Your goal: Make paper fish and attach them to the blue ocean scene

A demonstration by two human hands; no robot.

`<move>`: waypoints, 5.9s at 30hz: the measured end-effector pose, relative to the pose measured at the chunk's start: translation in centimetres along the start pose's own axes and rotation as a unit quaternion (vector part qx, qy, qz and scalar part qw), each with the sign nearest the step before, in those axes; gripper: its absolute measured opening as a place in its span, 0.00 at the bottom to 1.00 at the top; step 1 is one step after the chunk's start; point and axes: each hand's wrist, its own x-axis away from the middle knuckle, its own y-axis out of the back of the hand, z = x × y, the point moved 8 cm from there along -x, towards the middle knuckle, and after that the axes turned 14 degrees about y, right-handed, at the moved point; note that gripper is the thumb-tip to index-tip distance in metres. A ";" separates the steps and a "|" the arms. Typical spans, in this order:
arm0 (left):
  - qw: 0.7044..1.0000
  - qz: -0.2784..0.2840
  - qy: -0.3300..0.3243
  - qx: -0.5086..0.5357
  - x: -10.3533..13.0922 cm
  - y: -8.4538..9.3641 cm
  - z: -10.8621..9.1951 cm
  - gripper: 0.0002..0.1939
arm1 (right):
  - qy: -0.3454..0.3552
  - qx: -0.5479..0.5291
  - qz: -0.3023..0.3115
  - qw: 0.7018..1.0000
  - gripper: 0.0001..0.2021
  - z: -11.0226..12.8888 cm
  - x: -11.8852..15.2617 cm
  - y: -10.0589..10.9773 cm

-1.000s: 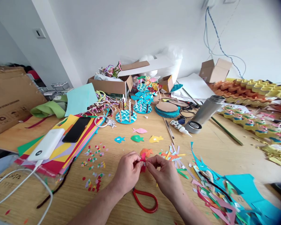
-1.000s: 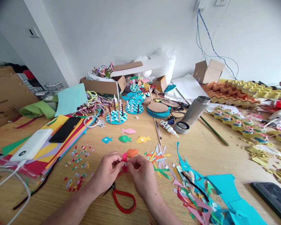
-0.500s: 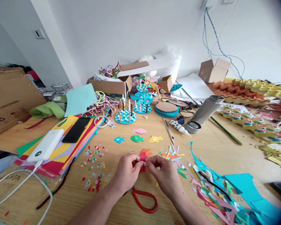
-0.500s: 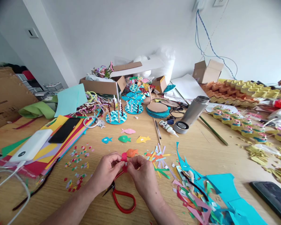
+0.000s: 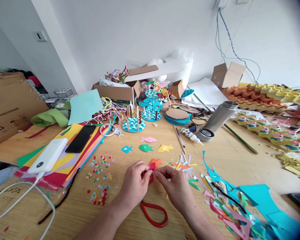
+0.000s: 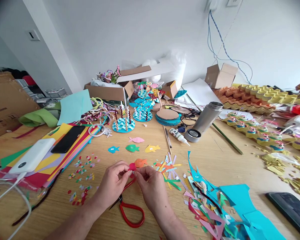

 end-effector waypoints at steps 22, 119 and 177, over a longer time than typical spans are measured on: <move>0.998 0.029 0.026 0.049 0.1 -0.6 0.1 0.09 | 0.002 -0.025 -0.019 1.000 0.09 0.7 -0.2 0.2; 0.998 -0.037 -0.034 0.035 0.7 -0.1 -0.2 0.09 | -0.097 -0.195 -0.004 0.976 0.12 -1.6 0.1 -0.8; 0.863 0.065 0.262 0.427 -1.2 0.4 4.0 0.14 | -0.025 0.362 -0.042 0.931 0.16 -0.3 8.6 18.0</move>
